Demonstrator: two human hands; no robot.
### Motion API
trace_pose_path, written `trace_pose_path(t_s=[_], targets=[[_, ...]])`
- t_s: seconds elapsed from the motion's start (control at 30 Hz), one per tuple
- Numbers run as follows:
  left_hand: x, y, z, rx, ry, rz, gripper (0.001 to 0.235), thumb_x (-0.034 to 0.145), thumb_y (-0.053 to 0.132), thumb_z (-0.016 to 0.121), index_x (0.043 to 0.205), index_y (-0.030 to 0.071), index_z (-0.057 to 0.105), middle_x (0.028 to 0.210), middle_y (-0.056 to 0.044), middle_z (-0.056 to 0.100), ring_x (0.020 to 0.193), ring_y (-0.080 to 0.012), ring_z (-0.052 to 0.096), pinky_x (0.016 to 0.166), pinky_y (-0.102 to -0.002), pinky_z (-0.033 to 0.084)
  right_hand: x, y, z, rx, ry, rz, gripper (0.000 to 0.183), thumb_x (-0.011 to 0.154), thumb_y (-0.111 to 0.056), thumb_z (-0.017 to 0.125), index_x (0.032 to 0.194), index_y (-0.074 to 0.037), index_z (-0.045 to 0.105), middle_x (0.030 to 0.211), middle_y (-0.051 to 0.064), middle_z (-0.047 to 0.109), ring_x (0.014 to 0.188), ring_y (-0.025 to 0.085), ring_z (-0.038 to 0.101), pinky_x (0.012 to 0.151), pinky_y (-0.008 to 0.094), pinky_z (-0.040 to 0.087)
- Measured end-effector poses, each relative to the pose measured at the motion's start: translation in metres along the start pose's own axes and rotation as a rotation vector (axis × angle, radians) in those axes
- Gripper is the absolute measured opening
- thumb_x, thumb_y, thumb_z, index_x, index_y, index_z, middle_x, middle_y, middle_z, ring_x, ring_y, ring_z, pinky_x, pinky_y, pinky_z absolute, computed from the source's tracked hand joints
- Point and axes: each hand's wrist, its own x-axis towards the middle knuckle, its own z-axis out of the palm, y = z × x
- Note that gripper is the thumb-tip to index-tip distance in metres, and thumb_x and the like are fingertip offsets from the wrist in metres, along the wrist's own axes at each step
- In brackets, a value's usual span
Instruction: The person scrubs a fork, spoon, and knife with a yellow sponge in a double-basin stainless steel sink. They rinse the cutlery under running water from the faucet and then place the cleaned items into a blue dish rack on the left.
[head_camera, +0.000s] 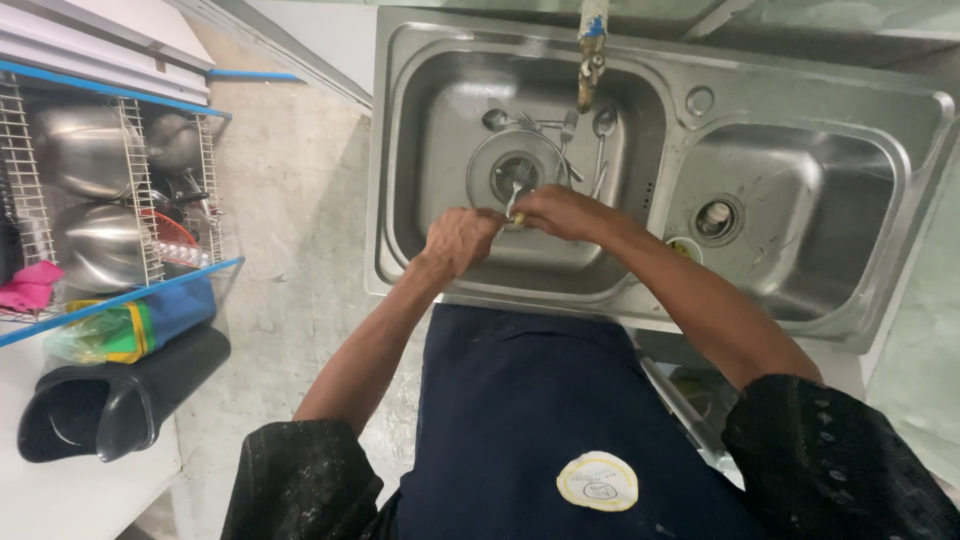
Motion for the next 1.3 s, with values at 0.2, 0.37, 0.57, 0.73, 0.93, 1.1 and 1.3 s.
trace_pose_path(t_s=[0.2, 0.37, 0.57, 0.73, 0.93, 1.1, 1.3], targets=[[-0.01, -0.006, 0.023, -0.262, 0.146, -0.182, 0.013, 0.095, 0.005, 0.062, 0.103, 0.009, 0.071, 0.083, -0.011, 0.075, 0.073, -0.0269, 0.072, 0.064, -0.042, 0.056, -0.011, 0.038, 0.044, 0.619, 0.73, 0.388, 0.028, 0.099, -0.013, 0.065, 0.125, -0.006, 0.071, 0.112, 0.012, 0.076, 0.096, 0.022, 0.074, 0.086, 0.035, 0.063], [0.002, 0.014, 0.033, -0.87, 0.304, -0.596, 0.014, 0.099, 0.012, 0.063, 0.103, 0.003, 0.073, 0.077, -0.009, 0.074, 0.06, -0.0167, 0.069, 0.056, -0.034, 0.055, 0.007, 0.044, 0.094, 1.781, 0.865, 0.126, 0.03, 0.101, -0.013, 0.062, 0.127, 0.002, 0.061, 0.12, 0.015, 0.07, 0.107, 0.025, 0.073, 0.095, 0.036, 0.063], [0.017, 0.023, 0.032, -0.9, 0.188, -0.668, 0.027, 0.098, 0.023, 0.068, 0.099, -0.002, 0.076, 0.073, -0.011, 0.072, 0.063, -0.0179, 0.07, 0.061, -0.036, 0.058, 0.019, 0.028, 0.091, 1.646, 0.674, 0.136, 0.026, 0.103, -0.016, 0.062, 0.123, 0.002, 0.065, 0.113, 0.013, 0.072, 0.1, 0.02, 0.072, 0.086, 0.034, 0.061], [0.037, -0.002, 0.039, -0.832, 0.467, -0.443, 0.034, 0.096, 0.027, 0.07, 0.11, -0.004, 0.071, 0.084, -0.009, 0.076, 0.077, -0.0155, 0.075, 0.068, -0.034, 0.059, 0.022, 0.051, 0.077, 1.384, 0.653, 0.209, 0.021, 0.104, -0.013, 0.066, 0.119, 0.002, 0.068, 0.107, 0.01, 0.073, 0.093, 0.016, 0.07, 0.084, 0.032, 0.059], [0.075, -0.042, 0.068, -0.862, 0.36, -0.521, 0.037, 0.108, 0.028, 0.053, 0.101, -0.002, 0.071, 0.067, -0.012, 0.065, 0.061, -0.0191, 0.064, 0.06, -0.037, 0.052, 0.012, 0.042, 0.098, 1.02, 0.54, 0.39, 0.02, 0.098, -0.012, 0.062, 0.115, -0.002, 0.07, 0.101, 0.006, 0.077, 0.089, 0.013, 0.074, 0.08, 0.03, 0.062], [0.088, -0.085, 0.081, -1.263, 0.9, -0.713, 0.035, 0.108, 0.028, 0.049, 0.099, -0.001, 0.066, 0.07, -0.002, 0.064, 0.059, -0.0142, 0.064, 0.054, -0.035, 0.055, -0.029, 0.083, 0.165, 0.459, 0.613, 0.605, 0.025, 0.095, -0.015, 0.068, 0.118, -0.007, 0.076, 0.096, 0.008, 0.075, 0.08, 0.02, 0.069, 0.074, 0.038, 0.057], [0.076, -0.1, 0.193, -1.278, 0.436, -0.68, 0.024, 0.104, 0.021, 0.057, 0.108, 0.001, 0.069, 0.074, -0.003, 0.062, 0.061, -0.0091, 0.059, 0.054, -0.03, 0.051, -0.05, 0.113, 0.116, 0.342, 0.714, 0.694, 0.037, 0.095, -0.008, 0.059, 0.131, 0.002, 0.06, 0.107, 0.024, 0.07, 0.093, 0.037, 0.071, 0.083, 0.045, 0.056]])
